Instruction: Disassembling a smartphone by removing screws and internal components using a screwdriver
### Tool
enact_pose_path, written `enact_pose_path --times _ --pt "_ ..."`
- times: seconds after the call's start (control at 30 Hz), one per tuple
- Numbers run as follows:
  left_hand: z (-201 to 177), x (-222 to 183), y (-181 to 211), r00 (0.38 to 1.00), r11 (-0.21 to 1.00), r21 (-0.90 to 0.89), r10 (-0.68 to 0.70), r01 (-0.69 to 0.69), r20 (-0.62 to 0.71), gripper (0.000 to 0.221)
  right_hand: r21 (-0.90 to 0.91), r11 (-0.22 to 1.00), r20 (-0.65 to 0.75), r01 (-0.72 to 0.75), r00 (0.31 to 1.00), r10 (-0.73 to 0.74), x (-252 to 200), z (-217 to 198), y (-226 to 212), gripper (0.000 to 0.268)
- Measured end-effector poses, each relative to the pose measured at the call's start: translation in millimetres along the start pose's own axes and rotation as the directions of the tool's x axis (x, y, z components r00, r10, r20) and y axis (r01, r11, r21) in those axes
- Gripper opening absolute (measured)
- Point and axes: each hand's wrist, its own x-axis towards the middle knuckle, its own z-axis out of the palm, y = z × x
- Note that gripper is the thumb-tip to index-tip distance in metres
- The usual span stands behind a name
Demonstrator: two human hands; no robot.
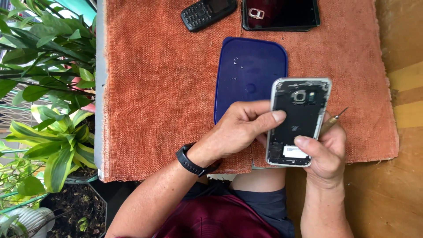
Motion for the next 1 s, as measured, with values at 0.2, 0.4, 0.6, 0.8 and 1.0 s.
enact_pose_path --times 0.2,0.4,0.6,0.8,1.0 --pt "-5 8 -10 0.981 0.984 0.073 0.167 -0.160 -0.098 0.024 0.018 0.991 0.058 0.131 0.990 -0.132 1 -11 23 0.049" --pt "-4 7 -13 0.986 0.987 0.081 0.144 -0.137 -0.088 0.023 -0.063 0.986 0.066 0.154 0.986 -0.150 2 -7 15 0.043" --pt "-3 7 -13 0.986 0.992 0.037 0.121 -0.118 -0.115 0.026 -0.071 0.978 0.070 0.198 0.979 -0.193 3 -13 20 0.028" --pt "-2 4 -10 0.987 0.976 0.163 0.153 -0.143 -0.054 0.025 -0.159 0.938 0.067 0.308 0.951 -0.301 8 -38 30 0.018" --pt "9 1 4 0.983 0.956 0.235 0.183 -0.175 -0.014 0.024 -0.185 0.906 0.135 0.379 0.924 -0.359 26 -16 6 0.015"
